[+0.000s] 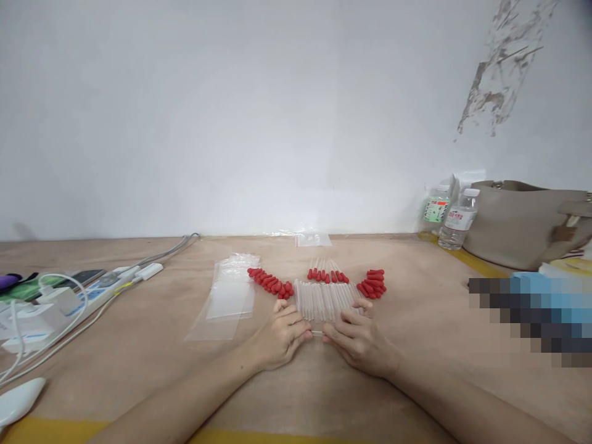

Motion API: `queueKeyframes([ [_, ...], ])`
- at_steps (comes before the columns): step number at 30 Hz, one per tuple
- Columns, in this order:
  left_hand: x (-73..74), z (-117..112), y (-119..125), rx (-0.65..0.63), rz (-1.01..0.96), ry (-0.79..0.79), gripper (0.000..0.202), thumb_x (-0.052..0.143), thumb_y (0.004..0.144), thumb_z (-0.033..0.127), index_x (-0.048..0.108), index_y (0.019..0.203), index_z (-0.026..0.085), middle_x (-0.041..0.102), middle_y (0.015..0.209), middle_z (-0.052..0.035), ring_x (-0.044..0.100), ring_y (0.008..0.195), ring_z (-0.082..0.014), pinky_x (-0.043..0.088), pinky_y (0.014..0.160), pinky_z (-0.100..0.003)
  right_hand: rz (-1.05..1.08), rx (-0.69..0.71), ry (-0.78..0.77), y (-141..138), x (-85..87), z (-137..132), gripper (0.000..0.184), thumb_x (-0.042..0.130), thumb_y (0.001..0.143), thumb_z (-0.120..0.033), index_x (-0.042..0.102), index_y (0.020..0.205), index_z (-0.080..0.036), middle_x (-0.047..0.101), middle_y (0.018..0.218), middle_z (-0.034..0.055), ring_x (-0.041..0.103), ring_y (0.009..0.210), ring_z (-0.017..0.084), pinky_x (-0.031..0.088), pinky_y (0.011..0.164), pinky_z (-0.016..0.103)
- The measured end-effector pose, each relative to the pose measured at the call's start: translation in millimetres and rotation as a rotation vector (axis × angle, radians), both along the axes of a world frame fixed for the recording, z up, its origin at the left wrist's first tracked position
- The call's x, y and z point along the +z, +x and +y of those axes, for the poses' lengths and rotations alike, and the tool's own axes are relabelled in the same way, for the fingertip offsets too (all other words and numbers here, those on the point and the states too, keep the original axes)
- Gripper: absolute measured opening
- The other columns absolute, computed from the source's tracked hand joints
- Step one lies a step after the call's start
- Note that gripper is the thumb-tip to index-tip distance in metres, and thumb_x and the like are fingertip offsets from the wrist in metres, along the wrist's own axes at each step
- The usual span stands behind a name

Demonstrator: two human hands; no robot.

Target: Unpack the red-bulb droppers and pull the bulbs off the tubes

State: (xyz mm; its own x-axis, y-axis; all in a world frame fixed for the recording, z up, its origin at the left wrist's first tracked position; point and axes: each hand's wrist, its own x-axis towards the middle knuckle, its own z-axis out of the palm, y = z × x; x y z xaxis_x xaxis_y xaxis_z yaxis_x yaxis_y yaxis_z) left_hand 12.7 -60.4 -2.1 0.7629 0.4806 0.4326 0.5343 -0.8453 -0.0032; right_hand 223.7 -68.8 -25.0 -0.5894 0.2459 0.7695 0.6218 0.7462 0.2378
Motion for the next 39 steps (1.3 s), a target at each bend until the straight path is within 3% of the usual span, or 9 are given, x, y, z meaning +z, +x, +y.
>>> queueKeyframes([
  [5, 2.5, -2.6, -0.8, -0.016, -0.006, -0.018, 0.026, 0.033, 0.088, 0.024, 0.055, 0.077, 0.016, 0.053, 0.068, -0.0024, 0.044, 0.072, -0.0144, 0.028, 0.074, -0.032, -0.003, 0.037, 0.119, 5.4, 0.9, -1.4, 0.012, 0.054, 0.080, -0.017, 0.060, 0.090, -0.021, 0.058, 0.058, -0.0060, 0.044, 0.063, 0.007, 0.022, 0.079, 0.034],
  [11, 0.7, 3.3, -10.1, 0.023, -0.050, -0.066, 0.029, 0.032, 0.088, 0.026, 0.055, 0.073, 0.016, 0.052, 0.066, -0.0025, 0.045, 0.067, -0.0142, 0.031, 0.066, -0.030, 0.038, 0.034, 0.122, 17.9, 4.9, -0.3, 0.019, 0.052, 0.080, -0.016, 0.060, 0.096, -0.023, 0.060, 0.060, -0.0059, 0.046, 0.064, 0.008, 0.023, 0.079, 0.033],
  [14, 7.8, 14.8, -23.9, 0.153, -0.275, -0.202, 0.033, 0.027, 0.090, 0.026, 0.055, 0.074, 0.016, 0.054, 0.071, -0.0034, 0.048, 0.069, -0.0139, 0.037, 0.064, -0.027, 0.199, -0.185, 0.019, 30.9, 10.5, 9.4, 0.018, 0.051, 0.081, -0.019, 0.061, 0.093, -0.025, 0.061, 0.063, -0.0040, 0.048, 0.068, 0.010, 0.021, 0.077, 0.034],
  [17, 22.1, 31.4, -40.8, 0.289, -0.472, -0.236, 0.032, 0.028, 0.089, 0.029, 0.057, 0.086, 0.018, 0.056, 0.083, -0.0046, 0.051, 0.082, -0.0158, 0.041, 0.075, -0.029, 0.309, -0.490, -0.140, 40.7, 14.7, 21.3, 0.019, 0.047, 0.081, -0.022, 0.062, 0.093, -0.024, 0.062, 0.068, -0.0012, 0.050, 0.071, 0.013, 0.020, 0.073, 0.034],
  [22, 38.8, 63.5, -68.2, 0.546, -0.527, -0.218, 0.031, 0.035, 0.081, 0.028, 0.057, 0.099, 0.016, 0.053, 0.087, -0.0059, 0.053, 0.086, -0.0180, 0.043, 0.077, -0.031, 0.304, -0.678, -0.316, 43.0, 10.2, 32.3, 0.016, 0.045, 0.077, -0.022, 0.061, 0.080, -0.020, 0.065, 0.070, 0.0009, 0.053, 0.070, 0.015, 0.019, 0.068, 0.032],
  [26, 43.5, 83.7, -78.6, 0.640, -0.461, -0.217, 0.032, 0.037, 0.077, 0.023, 0.053, 0.104, 0.016, 0.057, 0.086, -0.0048, 0.056, 0.080, -0.0168, 0.044, 0.070, -0.028, 0.279, -0.687, -0.317, 41.1, 2.5, 36.7, 0.016, 0.044, 0.077, -0.023, 0.059, 0.075, -0.019, 0.066, 0.070, 0.0015, 0.054, 0.071, 0.016, 0.020, 0.069, 0.032],
  [30, 45.2, 97.3, -75.9, 0.671, -0.358, -0.233, 0.034, 0.042, 0.076, 0.029, 0.046, 0.108, 0.017, 0.061, 0.084, -0.0021, 0.058, 0.070, -0.0144, 0.044, 0.066, -0.026, 0.234, -0.650, -0.290, 39.9, -1.9, 38.1, 0.018, 0.044, 0.080, -0.025, 0.062, 0.079, -0.020, 0.066, 0.075, 0.0029, 0.053, 0.076, 0.017, 0.020, 0.072, 0.032],
  [39, 40.8, 117.4, -69.5, 0.690, -0.185, -0.252, 0.024, 0.054, 0.069, 0.033, 0.054, 0.088, 0.019, 0.063, 0.076, -0.0013, 0.059, 0.069, -0.0170, 0.042, 0.064, -0.026, 0.175, -0.615, -0.300, 37.8, -0.8, 31.8, 0.021, 0.043, 0.082, -0.031, 0.063, 0.081, -0.023, 0.065, 0.074, 0.0021, 0.050, 0.077, 0.018, 0.020, 0.076, 0.036],
])
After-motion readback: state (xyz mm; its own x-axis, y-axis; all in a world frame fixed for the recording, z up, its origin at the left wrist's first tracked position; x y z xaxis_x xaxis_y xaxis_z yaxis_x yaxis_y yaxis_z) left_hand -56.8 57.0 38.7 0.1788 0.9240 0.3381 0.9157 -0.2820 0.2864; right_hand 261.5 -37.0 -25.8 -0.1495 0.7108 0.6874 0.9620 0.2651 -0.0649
